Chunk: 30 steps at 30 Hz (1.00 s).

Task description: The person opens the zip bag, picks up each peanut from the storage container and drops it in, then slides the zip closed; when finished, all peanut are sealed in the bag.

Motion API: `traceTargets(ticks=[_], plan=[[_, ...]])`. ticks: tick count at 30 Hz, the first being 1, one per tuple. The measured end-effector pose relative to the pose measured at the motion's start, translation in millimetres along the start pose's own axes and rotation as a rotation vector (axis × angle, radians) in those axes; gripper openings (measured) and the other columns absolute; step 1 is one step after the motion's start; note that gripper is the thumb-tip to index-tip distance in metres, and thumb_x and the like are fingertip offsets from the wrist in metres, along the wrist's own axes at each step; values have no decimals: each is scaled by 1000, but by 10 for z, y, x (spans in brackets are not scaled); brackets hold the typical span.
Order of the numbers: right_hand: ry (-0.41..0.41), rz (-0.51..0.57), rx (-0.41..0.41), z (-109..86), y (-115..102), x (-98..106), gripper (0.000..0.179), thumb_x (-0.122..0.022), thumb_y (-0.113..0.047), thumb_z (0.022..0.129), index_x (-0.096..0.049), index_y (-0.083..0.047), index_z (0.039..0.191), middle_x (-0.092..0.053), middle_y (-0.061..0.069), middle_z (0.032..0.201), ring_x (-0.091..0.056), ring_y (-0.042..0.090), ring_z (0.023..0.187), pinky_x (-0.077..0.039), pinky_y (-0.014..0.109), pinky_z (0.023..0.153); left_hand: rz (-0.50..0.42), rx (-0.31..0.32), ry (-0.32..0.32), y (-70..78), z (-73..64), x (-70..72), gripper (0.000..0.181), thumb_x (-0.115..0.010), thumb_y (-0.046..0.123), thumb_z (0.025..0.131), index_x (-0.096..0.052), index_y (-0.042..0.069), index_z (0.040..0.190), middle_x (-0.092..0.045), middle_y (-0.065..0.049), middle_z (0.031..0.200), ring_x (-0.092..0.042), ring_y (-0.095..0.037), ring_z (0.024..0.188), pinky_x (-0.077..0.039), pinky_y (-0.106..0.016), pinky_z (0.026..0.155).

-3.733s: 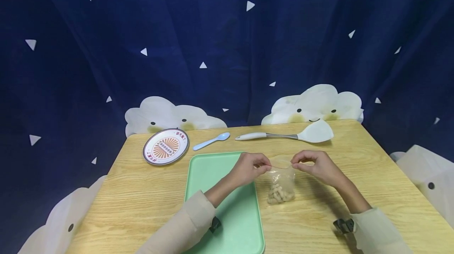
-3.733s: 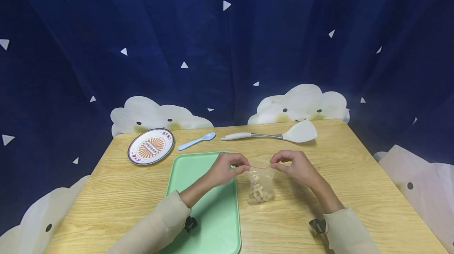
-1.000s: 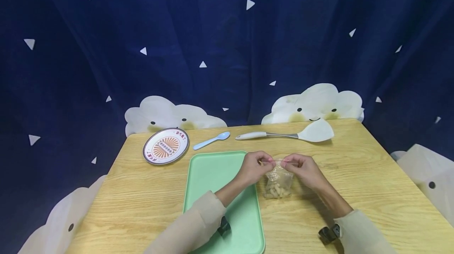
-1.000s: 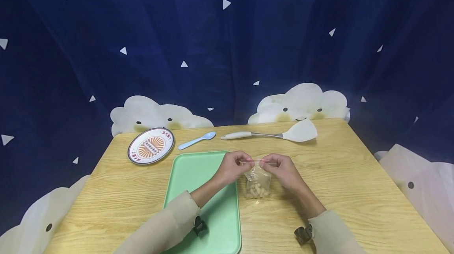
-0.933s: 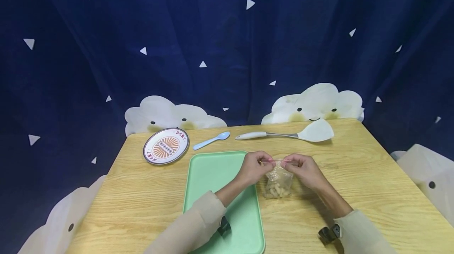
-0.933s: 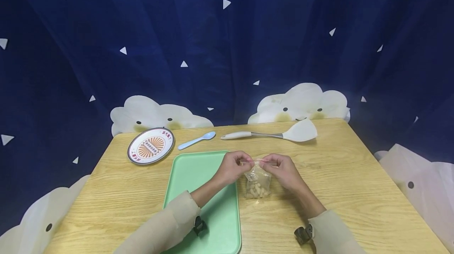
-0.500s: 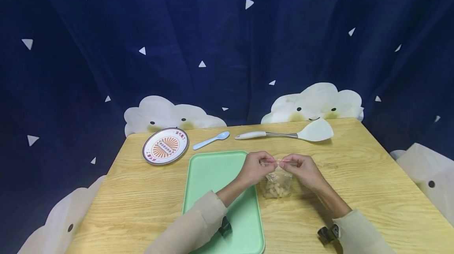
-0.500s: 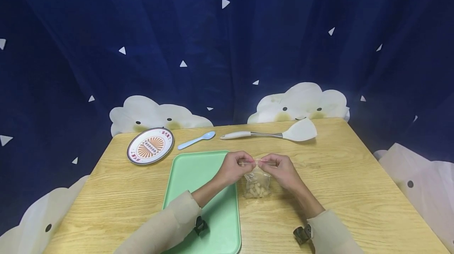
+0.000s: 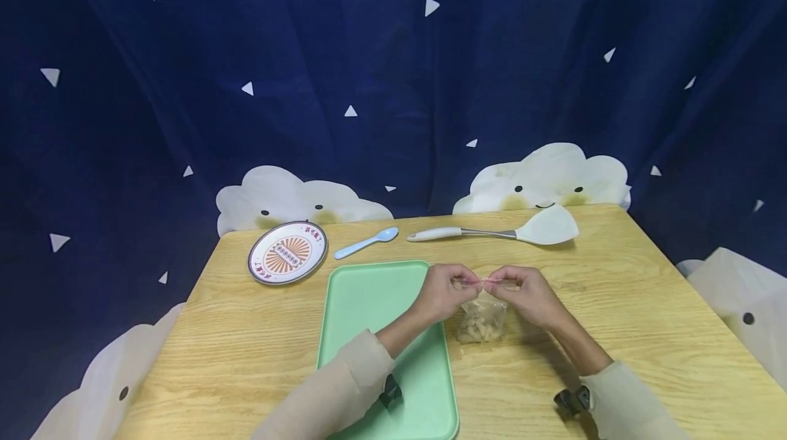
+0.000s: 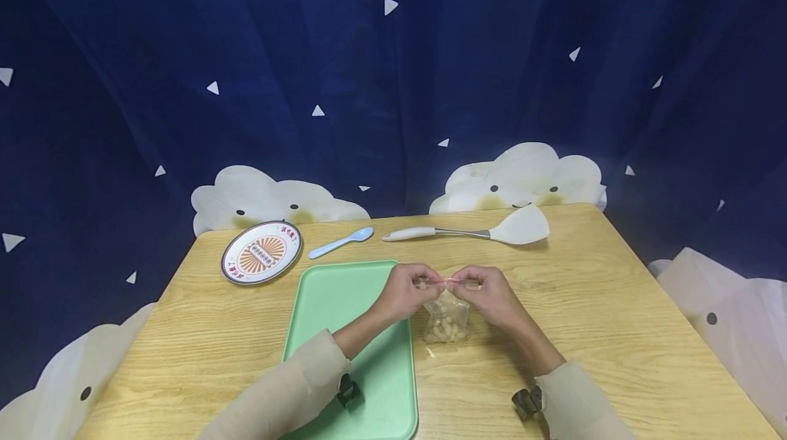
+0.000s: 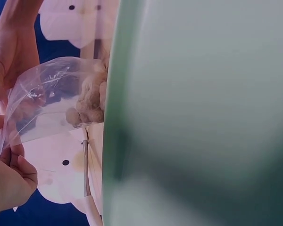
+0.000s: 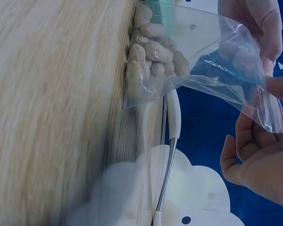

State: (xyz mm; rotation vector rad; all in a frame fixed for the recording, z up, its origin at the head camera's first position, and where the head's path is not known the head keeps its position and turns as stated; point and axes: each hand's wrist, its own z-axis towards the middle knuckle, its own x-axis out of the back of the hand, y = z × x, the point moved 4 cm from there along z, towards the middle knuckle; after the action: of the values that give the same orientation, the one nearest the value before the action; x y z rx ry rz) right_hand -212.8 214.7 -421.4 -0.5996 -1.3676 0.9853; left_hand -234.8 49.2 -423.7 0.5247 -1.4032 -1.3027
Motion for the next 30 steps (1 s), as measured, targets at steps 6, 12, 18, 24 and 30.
traceTargets(ticks=[6,12,18,24,30], plan=[[-11,-43,25,23,1,54,12,-69,-21,87,-72,-9,86,-73,4,87,-61,5,82,-47,27,78,35,-24,5,-2,22,34,9,-73,18,82,-75,10,83,-73,-2,82,-52,1,63,-44,-16,54],[-32,-50,4,34,36,107,13,-69,-20,86,-72,-8,85,-72,5,87,-60,7,86,-46,34,81,48,-31,11,-15,10,99,8,-73,16,81,-75,8,82,-73,-4,81,-49,-2,59,-36,-15,49],[-29,-57,10,-6,71,185,11,-69,-19,86,-72,-8,85,-70,4,85,-60,4,82,-47,27,76,67,-51,-3,-35,-8,161,7,-72,15,82,-75,10,82,-71,-3,75,-53,-2,63,-40,-16,57],[-27,-69,-3,-39,81,245,12,-70,-22,86,-72,-11,87,-70,2,85,-60,5,84,-47,26,78,94,-37,-20,-55,-53,251,8,-71,17,84,-75,11,83,-71,-1,76,-55,-3,66,-43,-17,59],[-9,-97,-13,-66,120,284,14,-70,-26,86,-72,-12,87,-71,0,85,-61,4,85,-47,28,79,111,-33,-12,-99,-90,309,9,-71,18,84,-75,10,83,-71,-2,77,-55,0,66,-41,-16,57]])
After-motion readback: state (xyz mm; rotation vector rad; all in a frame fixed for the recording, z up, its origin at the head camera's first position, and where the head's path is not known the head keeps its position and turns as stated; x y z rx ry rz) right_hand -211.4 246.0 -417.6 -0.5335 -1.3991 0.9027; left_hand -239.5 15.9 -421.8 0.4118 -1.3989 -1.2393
